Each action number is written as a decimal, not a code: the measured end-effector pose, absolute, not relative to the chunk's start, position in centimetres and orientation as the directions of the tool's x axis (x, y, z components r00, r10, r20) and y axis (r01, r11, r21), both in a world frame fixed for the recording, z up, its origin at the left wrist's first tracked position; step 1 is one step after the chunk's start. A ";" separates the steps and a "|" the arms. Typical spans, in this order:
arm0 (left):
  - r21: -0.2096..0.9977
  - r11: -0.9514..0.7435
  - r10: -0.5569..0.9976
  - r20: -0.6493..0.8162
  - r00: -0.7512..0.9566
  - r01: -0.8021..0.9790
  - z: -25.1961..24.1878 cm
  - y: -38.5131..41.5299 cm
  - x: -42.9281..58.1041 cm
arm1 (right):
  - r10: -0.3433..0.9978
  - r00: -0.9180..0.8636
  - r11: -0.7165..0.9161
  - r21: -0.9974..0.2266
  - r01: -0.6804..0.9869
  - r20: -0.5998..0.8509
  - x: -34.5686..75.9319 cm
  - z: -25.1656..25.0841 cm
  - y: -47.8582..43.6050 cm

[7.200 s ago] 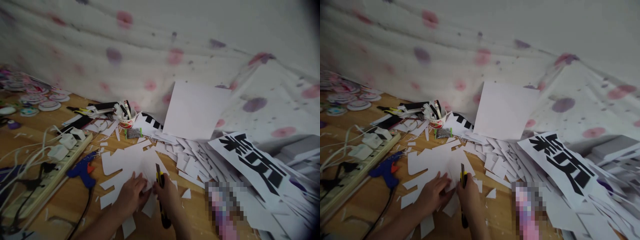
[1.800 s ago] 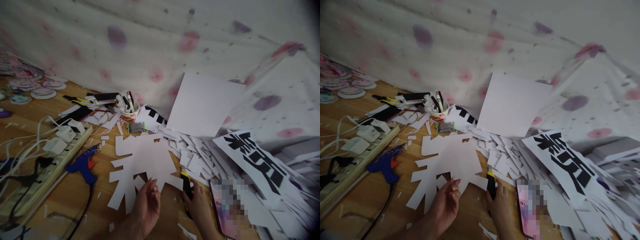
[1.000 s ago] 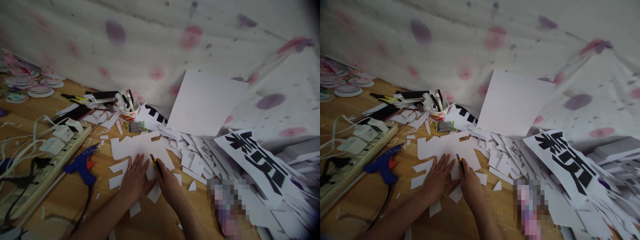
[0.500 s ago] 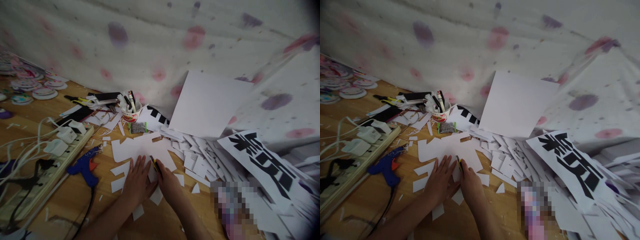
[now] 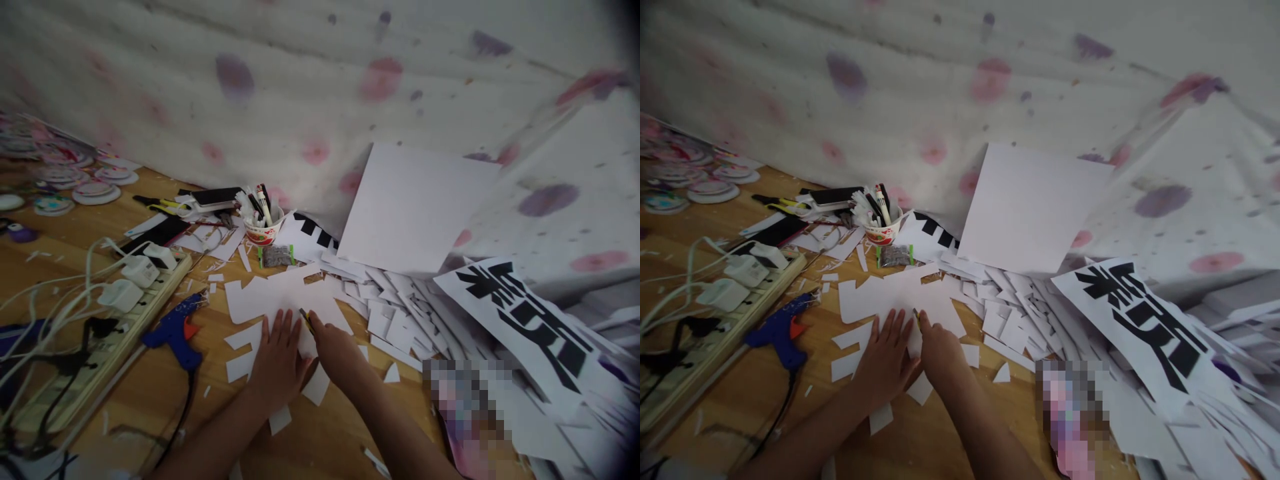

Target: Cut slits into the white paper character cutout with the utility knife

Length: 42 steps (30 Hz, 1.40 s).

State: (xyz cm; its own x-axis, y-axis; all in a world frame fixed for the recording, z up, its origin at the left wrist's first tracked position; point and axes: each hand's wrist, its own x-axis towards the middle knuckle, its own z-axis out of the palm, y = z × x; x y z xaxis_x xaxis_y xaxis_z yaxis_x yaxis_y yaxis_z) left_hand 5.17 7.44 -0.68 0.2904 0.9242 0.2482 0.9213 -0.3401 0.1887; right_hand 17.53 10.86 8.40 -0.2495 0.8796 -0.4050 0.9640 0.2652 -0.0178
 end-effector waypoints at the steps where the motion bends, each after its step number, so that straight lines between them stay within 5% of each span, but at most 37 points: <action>1: 0.197 -0.339 0.925 0.248 0.288 0.920 -0.7 7.4 5.2 | 0.875 -0.258 0.277 -0.013 0.961 -0.409 17.7 8.4 10.8; 17: 0.407 -0.273 0.962 0.092 0.258 0.872 0.9 6.7 4.5 | 0.887 -0.314 0.304 -0.084 0.949 -0.339 20.7 5.3 8.1; 26: 0.403 -0.267 0.963 0.075 0.260 0.875 0.8 6.6 4.5 | 0.891 -0.302 0.245 -0.200 0.949 -0.339 22.2 3.6 7.6; 42: 0.438 -0.267 0.962 0.074 0.262 0.858 1.1 6.6 4.6 | 0.865 -0.261 0.207 -0.168 0.964 -0.429 23.1 4.0 6.8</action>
